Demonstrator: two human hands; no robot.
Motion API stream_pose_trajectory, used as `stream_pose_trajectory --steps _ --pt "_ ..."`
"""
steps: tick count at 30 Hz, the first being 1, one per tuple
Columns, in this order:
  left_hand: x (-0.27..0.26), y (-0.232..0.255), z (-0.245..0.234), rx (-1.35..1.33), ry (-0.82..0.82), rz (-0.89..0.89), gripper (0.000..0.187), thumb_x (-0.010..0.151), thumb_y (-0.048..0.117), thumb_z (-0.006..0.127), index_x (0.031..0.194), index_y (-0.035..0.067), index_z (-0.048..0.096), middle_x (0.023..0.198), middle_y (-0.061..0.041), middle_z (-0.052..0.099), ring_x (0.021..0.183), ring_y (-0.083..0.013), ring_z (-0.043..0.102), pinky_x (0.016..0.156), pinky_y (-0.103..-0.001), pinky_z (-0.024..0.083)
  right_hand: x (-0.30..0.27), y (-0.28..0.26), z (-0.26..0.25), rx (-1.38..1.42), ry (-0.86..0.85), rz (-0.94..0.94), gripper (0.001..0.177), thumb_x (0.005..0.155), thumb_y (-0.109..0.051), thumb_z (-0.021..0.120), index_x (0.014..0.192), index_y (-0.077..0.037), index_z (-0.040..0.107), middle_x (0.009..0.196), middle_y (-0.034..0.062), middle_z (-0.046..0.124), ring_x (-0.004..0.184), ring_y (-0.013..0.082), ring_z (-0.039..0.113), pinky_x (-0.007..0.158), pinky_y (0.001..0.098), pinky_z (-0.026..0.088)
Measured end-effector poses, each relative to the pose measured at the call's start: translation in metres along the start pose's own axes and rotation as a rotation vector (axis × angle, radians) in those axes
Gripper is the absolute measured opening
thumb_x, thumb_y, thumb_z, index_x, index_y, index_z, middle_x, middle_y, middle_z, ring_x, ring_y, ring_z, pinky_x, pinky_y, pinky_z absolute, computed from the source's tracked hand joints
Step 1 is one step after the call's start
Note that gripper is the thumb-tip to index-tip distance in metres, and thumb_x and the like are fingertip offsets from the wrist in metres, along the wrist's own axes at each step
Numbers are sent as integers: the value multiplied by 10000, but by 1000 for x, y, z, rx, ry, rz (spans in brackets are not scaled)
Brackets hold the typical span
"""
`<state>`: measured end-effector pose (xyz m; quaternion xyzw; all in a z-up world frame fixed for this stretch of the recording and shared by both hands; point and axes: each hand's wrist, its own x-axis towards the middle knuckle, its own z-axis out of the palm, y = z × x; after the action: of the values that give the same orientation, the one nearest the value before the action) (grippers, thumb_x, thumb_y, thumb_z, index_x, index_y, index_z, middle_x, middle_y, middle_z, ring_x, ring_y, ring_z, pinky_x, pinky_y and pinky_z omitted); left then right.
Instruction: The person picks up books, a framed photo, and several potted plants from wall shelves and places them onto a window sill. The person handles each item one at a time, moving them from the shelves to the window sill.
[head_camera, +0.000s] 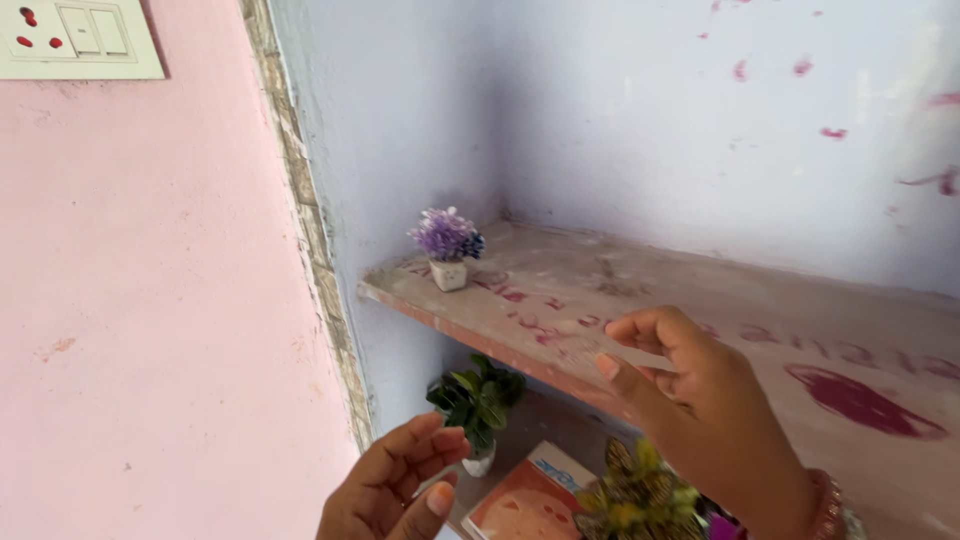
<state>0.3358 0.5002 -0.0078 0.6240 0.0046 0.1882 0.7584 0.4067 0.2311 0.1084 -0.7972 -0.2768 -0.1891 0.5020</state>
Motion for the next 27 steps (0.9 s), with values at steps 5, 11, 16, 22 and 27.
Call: stream_pose_trajectory --steps 5,11,16,22,27 --pt "56 7 -36 -11 55 22 671 818 174 749 1447 41 555 1257 -191 677 1262 -291 682 1061 -450 536 59 3 49 -214 -147 69 537 857 -390 703 1296 -102 593 1287 125 679 1288 228 617 870 402 602" --pt "116 20 -47 -13 -72 102 677 818 154 726 1460 36 545 1315 -195 648 1325 -315 632 1102 -470 472 104 18 106 -336 -275 130 703 834 -445 734 1434 -154 515 1362 140 634 1279 255 614 1012 403 509" --pt "157 38 -59 -6 -101 52 694 815 172 719 1474 67 528 1410 -158 576 1388 -264 506 1125 -450 426 158 46 174 -296 -214 330 887 772 -471 766 1468 -54 407 1367 221 596 1269 291 620 1023 413 526" --pt "204 31 -114 -5 -207 90 722 833 179 701 1507 49 476 1446 -177 537 1413 -283 458 1136 -463 415 220 75 239 -399 -82 483 914 732 -448 842 1390 50 448 1263 234 666 1177 326 686 987 388 552" --pt "238 0 -149 -37 -244 4 759 806 201 726 1507 58 471 1430 -175 546 1425 -295 515 1123 -494 451 245 87 258 -371 17 563 898 717 -385 886 1371 53 454 1201 228 712 1111 327 716 992 383 556"
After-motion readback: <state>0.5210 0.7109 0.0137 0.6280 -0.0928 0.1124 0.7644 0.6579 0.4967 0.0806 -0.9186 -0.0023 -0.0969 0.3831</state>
